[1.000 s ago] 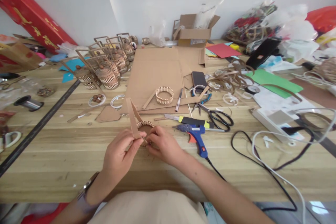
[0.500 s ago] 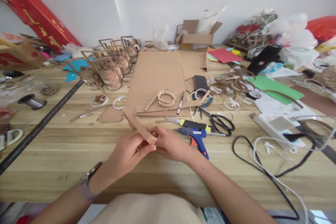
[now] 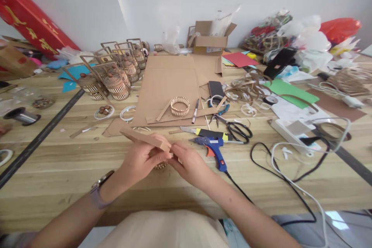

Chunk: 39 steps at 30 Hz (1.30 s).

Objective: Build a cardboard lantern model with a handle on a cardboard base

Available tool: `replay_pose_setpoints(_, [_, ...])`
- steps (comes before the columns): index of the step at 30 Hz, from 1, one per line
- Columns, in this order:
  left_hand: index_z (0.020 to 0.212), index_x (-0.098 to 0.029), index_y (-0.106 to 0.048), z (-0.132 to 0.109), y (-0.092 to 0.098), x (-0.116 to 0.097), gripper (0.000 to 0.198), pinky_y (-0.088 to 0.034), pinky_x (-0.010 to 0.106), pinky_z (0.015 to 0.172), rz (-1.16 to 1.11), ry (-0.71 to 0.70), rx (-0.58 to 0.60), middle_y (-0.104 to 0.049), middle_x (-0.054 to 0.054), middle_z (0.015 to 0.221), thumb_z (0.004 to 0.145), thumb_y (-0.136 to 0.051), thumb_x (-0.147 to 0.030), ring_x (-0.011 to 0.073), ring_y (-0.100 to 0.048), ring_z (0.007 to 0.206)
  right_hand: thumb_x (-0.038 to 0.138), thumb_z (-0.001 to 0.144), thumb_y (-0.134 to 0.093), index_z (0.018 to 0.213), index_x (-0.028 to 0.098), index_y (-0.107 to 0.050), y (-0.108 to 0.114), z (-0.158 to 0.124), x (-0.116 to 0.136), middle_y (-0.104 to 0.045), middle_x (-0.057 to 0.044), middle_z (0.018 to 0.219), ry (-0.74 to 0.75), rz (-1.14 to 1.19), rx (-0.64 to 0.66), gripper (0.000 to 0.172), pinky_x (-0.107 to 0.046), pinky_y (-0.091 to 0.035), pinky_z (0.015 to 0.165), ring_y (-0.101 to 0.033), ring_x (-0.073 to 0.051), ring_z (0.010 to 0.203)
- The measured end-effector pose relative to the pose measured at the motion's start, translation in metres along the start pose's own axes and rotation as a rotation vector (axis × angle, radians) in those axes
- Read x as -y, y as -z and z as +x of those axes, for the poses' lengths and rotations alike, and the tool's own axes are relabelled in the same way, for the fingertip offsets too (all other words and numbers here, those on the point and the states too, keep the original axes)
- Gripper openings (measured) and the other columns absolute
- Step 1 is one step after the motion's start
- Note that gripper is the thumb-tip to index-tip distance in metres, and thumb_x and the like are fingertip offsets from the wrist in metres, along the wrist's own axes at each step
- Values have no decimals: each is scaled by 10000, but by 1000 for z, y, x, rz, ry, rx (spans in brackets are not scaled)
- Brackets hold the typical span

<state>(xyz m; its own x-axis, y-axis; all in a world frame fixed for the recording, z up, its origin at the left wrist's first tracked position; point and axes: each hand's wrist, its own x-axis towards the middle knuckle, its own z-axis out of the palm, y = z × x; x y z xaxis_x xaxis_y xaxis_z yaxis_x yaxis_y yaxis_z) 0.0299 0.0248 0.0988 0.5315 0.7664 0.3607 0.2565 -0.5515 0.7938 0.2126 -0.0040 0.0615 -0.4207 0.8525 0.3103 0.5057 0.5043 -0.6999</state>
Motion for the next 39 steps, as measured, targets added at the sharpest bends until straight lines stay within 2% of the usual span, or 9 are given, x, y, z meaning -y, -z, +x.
replay_pose_setpoints(4, [820, -181, -659, 1, 6, -2, 198, -483, 229, 657, 10, 28, 9, -676, 12, 812, 943, -603, -325, 148, -647, 732, 194, 960, -515, 866, 198, -570, -3, -1, -4, -651, -56, 834, 22, -11, 7, 109, -279, -488, 638, -635, -189, 756])
replay_pose_setpoints(11, [833, -194, -653, 0, 7, -2, 225, -491, 247, 690, 200, -53, 23, -708, 9, 784, 979, -546, -329, 161, -670, 746, 185, 967, -490, 851, 198, -566, -1, 0, -3, -653, -69, 869, 40, 14, 28, 139, -285, -493, 673, -625, -189, 792])
replay_pose_setpoints(18, [843, -198, -668, 1, 5, -1, 149, -515, 265, 722, 196, -62, 74, -705, 9, 793, 948, -585, -264, 162, -658, 741, 217, 970, -497, 801, 204, -549, 0, 0, -5, -632, -58, 823, 38, 23, 36, 177, -273, -478, 623, -610, -178, 736])
replay_pose_setpoints(24, [826, -196, -668, 2, 5, 0, 91, -494, 239, 703, 192, -45, 81, -705, -9, 786, 909, -632, -184, 147, -647, 724, 212, 966, -511, 837, 202, -570, 2, 1, -1, -644, -61, 855, 15, 18, 58, 142, -280, -504, 658, -632, -179, 765])
replay_pose_setpoints(27, [811, -192, -671, 2, 5, 0, 93, -481, 237, 689, 217, -43, 80, -707, -12, 761, 899, -651, -172, 148, -648, 709, 268, 941, -580, 960, 211, -598, 7, -1, 5, -655, -51, 871, 3, -9, -10, 63, -290, -523, 661, -643, -179, 756])
replay_pose_setpoints(29, [794, -187, -671, 3, 4, 0, 102, -481, 238, 678, 227, -34, 80, -712, -8, 757, 894, -660, -169, 151, -652, 701, 308, 939, -594, 1111, 229, -584, 12, -3, 9, -673, -41, 890, -8, -29, -107, 190, -306, -542, 690, -652, -172, 740])
replay_pose_setpoints(31, [788, -185, -674, 5, 2, 0, 111, -491, 249, 685, 243, -18, 70, -721, 3, 770, 898, -658, -180, 161, -661, 711, 329, 955, -569, 1171, 249, -570, 17, -5, 14, -686, -36, 893, -8, -54, -208, 230, -321, -556, 715, -661, -168, 728])
replay_pose_setpoints(35, [878, -189, -683, 6, -9, 0, 79, -518, 283, 732, 216, -3, 18, -724, 21, 804, 925, -622, -207, 182, -670, 748, 339, 959, -561, 1087, 263, -624, 23, -5, 22, -704, -62, 936, 8, -94, -317, 162, -340, -577, 724, -683, -193, 805])
replay_pose_setpoints(39, [904, -185, -648, 2, -21, 4, 131, -526, 291, 767, 117, -38, -27, -694, 44, 914, 971, -545, -230, 186, -655, 852, 252, 925, -586, 994, 262, -655, 22, -2, 28, -703, -51, 909, -11, -97, -373, 98, -326, -581, 705, -679, -192, 815])
